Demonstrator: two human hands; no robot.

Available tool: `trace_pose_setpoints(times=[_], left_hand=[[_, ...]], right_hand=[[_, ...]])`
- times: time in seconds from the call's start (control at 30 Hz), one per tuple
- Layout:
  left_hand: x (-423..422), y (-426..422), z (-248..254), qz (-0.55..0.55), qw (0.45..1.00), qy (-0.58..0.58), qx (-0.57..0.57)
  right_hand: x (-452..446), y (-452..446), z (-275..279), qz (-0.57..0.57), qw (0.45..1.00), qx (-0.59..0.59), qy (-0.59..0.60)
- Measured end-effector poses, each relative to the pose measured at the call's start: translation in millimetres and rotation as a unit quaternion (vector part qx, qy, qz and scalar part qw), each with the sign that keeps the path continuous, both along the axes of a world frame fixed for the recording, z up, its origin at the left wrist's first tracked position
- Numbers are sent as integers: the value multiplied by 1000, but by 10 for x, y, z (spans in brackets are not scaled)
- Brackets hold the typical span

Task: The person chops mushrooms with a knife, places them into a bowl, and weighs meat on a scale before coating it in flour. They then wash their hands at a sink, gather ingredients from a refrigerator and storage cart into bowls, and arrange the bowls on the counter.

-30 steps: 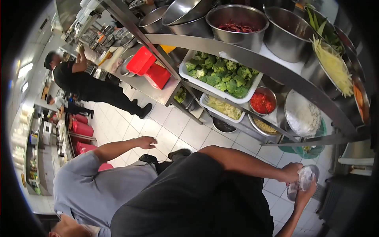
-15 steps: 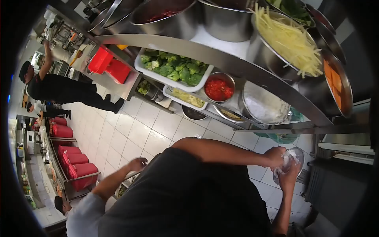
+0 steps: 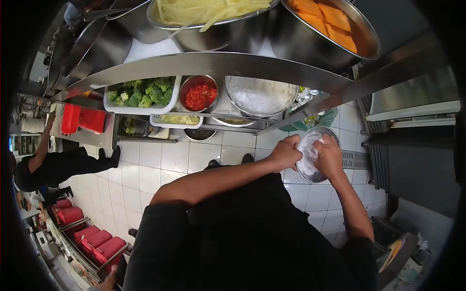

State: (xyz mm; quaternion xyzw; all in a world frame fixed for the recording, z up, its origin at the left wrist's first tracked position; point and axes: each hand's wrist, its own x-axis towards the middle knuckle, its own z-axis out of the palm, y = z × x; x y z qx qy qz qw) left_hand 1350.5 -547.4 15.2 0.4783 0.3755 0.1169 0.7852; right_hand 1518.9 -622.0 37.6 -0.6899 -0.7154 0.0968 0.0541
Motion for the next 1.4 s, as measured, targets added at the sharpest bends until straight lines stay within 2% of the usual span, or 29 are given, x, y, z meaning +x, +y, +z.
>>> trace_pose_setpoints(times=[0.1, 0.2, 0.23, 0.3, 0.37, 0.47, 0.57, 0.67, 0.7, 0.8, 0.87, 0.93, 1.03, 1.07, 1.1, 1.2, 1.23, 1.27, 1.33, 1.4], left_hand=[[-159, 13, 24, 43, 998, 1, 36], [-447, -21, 44, 75, 996, 14, 48], [-579, -35, 83, 88, 995, 18, 44], [-795, -120, 32, 110, 993, -14, 34], [-1030, -168, 104, 118, 992, 7, 46], [-1453, -255, 58, 172, 985, 30, 16], [-1993, -326, 4, 231, 972, 24, -43], [-2558, -414, 73, 334, 942, -17, -24], [-2772, -450, 95, 334, 942, -19, -16], [-3388, -564, 174, 328, 944, -25, 0], [-3712, -653, 209, 331, 943, -25, 0], [-4043, -722, 168, 395, 918, -26, -16], [-4533, -751, 297, 468, 881, -44, -40], [-4689, -766, 316, 487, 872, -44, -14], [-4856, -780, 338, 491, 870, -47, -17], [-5217, -832, 475, 496, 867, -49, 2], [-5288, -830, 593, 489, 871, -57, -11], [-5347, -815, 659, 495, 866, -65, -21], [-5533, -742, 736, 494, 866, -66, -23], [-5763, -611, 728, 511, 856, -69, -16]], right_hand=[[-303, 98, 336, 70, 995, -75, -15], [-448, 167, 281, 15, 994, 21, 105], [-534, 210, 303, -57, 988, -44, 139], [-798, 203, 160, -70, 983, -77, 153], [-1030, 227, -187, -66, 979, -81, 177], [-1422, 313, -488, 40, 970, -75, 227], [-2016, 375, -193, 136, 982, -41, 127], [-2648, 398, 322, 139, 977, -84, 139], [-2822, 417, 383, 130, 976, -73, 156], [-3417, 458, 223, 92, 973, -110, 181], [-3794, 449, -26, 155, 968, -83, 180], [-4212, 491, -58, 241, 948, -95, 186], [-4765, 524, 136, 301, 930, -117, 175], [-4920, 567, 232, 316, 924, -120, 180], [-5039, 647, 373, 318, 927, -119, 161], [-5371, 787, 424, 201, 950, -160, 176], [-5506, 813, 471, 231, 934, -179, 204], [-5620, 796, 382, 259, 924, -128, 251], [-5852, 873, 384, 348, 902, -82, 243], [-6089, 966, 341, 426, 861, 26, 278]])
